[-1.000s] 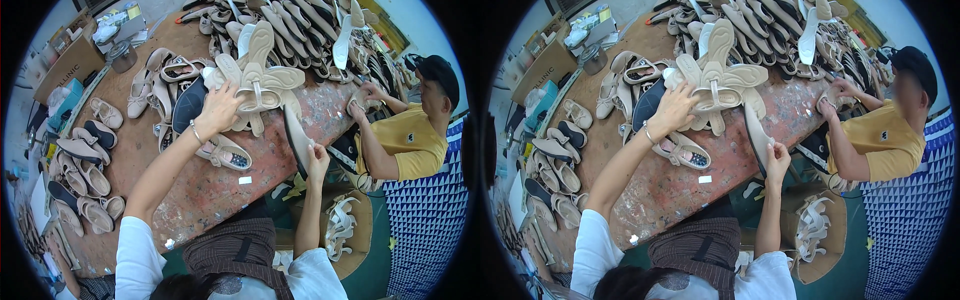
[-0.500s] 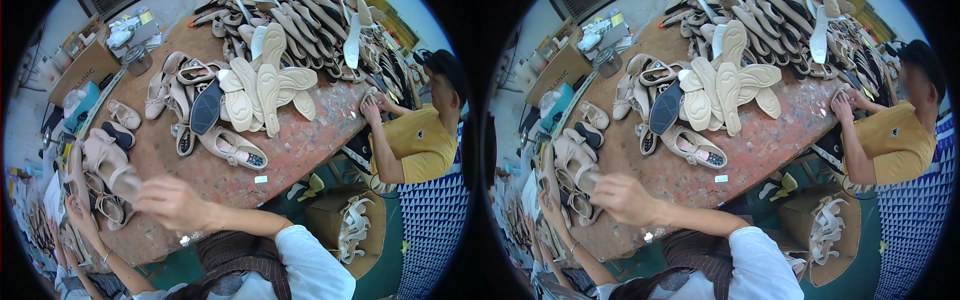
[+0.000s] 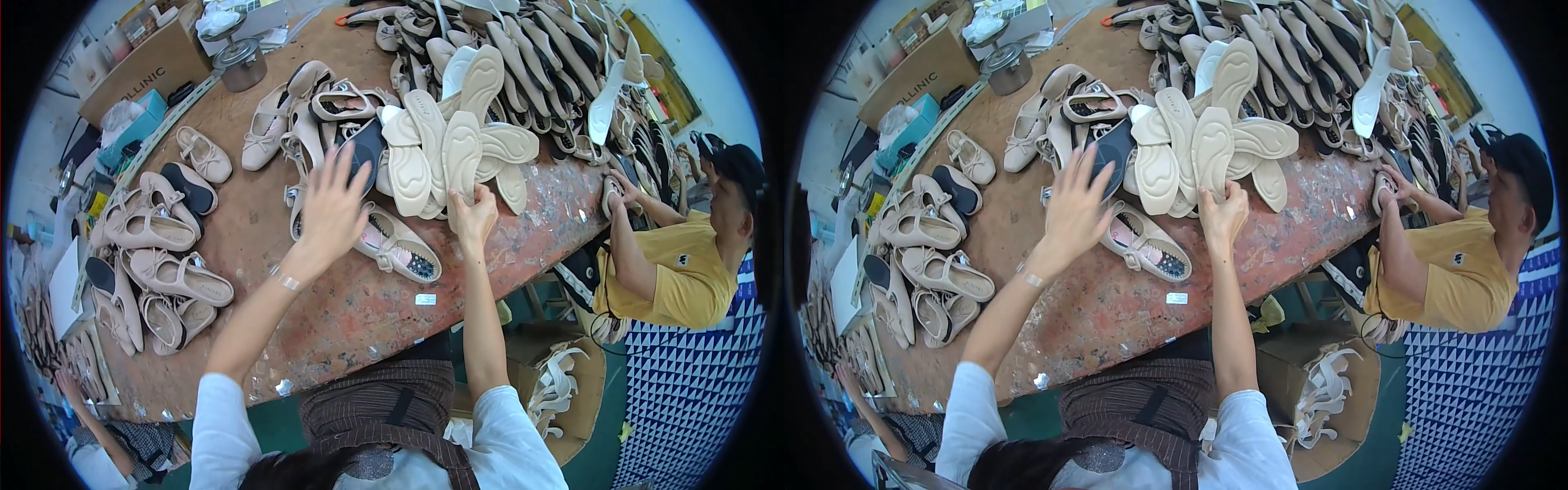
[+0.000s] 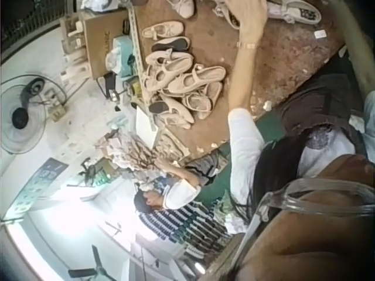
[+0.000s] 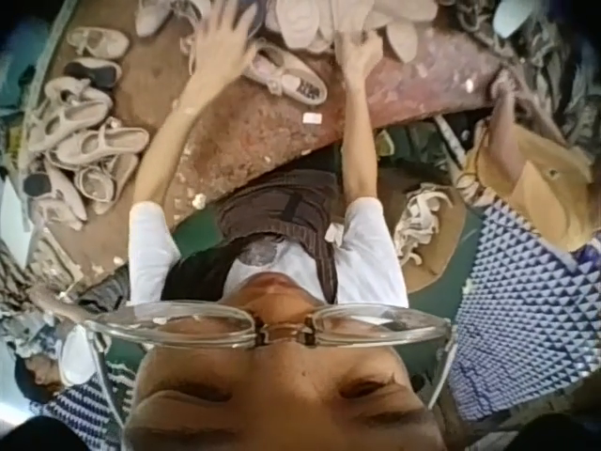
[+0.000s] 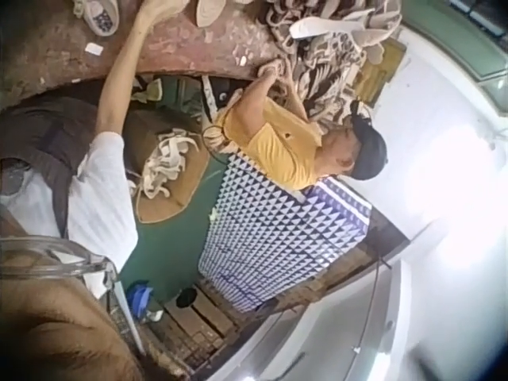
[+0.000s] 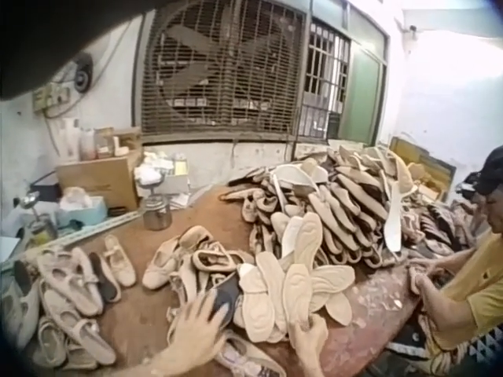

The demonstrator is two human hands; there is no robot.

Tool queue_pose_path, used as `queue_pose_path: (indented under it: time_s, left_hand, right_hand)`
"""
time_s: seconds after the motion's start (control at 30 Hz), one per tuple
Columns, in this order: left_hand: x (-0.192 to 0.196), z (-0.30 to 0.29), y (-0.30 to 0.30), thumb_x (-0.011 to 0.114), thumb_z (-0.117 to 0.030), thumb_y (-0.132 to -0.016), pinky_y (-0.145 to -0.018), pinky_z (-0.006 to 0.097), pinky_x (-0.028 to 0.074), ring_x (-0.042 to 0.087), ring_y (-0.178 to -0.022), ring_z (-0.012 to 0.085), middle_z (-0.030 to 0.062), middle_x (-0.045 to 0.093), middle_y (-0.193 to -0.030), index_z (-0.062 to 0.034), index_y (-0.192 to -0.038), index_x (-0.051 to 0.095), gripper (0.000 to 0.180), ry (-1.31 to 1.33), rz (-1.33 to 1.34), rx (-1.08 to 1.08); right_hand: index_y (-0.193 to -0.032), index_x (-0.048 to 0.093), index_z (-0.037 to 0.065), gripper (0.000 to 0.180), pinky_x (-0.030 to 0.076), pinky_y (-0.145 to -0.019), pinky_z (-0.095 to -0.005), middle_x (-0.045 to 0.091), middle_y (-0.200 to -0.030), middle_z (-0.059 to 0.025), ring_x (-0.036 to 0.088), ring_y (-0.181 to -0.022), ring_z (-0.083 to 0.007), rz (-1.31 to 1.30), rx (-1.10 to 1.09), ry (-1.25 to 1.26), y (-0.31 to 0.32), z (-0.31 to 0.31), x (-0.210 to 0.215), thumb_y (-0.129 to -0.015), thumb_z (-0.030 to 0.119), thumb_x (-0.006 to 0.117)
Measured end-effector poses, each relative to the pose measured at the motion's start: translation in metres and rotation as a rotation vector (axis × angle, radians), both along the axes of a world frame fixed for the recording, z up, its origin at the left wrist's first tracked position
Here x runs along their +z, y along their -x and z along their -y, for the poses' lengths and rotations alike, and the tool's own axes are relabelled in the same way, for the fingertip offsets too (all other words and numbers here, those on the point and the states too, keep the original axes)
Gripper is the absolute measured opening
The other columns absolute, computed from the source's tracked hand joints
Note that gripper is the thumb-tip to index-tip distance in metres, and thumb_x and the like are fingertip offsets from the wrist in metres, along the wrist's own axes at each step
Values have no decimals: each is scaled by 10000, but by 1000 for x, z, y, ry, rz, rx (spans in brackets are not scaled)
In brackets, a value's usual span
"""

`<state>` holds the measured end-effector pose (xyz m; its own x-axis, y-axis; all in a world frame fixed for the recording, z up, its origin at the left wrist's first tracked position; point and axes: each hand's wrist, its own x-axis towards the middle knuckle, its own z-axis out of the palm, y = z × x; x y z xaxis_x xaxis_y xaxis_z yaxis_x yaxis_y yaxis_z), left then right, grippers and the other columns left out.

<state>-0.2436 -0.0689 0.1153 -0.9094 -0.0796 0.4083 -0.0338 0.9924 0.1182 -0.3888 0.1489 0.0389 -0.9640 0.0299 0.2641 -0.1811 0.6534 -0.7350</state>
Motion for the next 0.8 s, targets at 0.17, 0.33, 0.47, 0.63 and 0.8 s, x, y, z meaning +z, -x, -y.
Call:
queue_pose_path:
  time_s: [0.17,0.33,0.47,0.63,0.8]
  left_hand:
    - [-12,9,63,755,-170,-690,-1002,495,416,481,-1256,407,254,443,-1439,-75,-1424,486,788,148,211,159]
    - [23,60,13,686,-168,-736,-877,342,523,661,-1024,272,212,654,-1216,-27,-1347,589,634,-960,155,92]
    - [68,46,-116,630,-179,-886,-902,324,530,657,-1041,224,162,639,-1231,19,-1423,436,605,-1807,-201,136]
    - [-15,-45,-210,702,13,-837,-965,362,516,594,-1128,185,84,577,-1240,-25,-1368,435,595,-1941,-458,287]
    - [-70,-114,-235,501,-100,-1023,-899,392,583,638,-1160,285,152,607,-1303,46,-1356,471,365,-2229,-77,560]
  right_hand:
    - [-1084,597,12,273,498,-668,-321,649,-874,-126,631,-723,-222,-77,161,264,-13,2,11,-833,-1,706]
    - [-1547,269,64,788,482,-764,-228,662,-1020,-62,592,-847,-99,-126,218,828,-49,-29,68,-874,-105,643]
    - [-1523,309,-26,640,486,-1006,-337,474,-1452,-183,550,-1247,-217,254,497,1249,-64,-64,97,-930,-3,549]
    - [-1256,560,-80,378,515,-762,-297,610,-1228,-230,636,-964,-203,513,765,1220,-104,-71,89,-972,166,605]
    - [-845,723,-62,299,185,-446,-227,479,-533,49,333,-473,-15,694,801,737,-153,-56,92,-996,178,627]
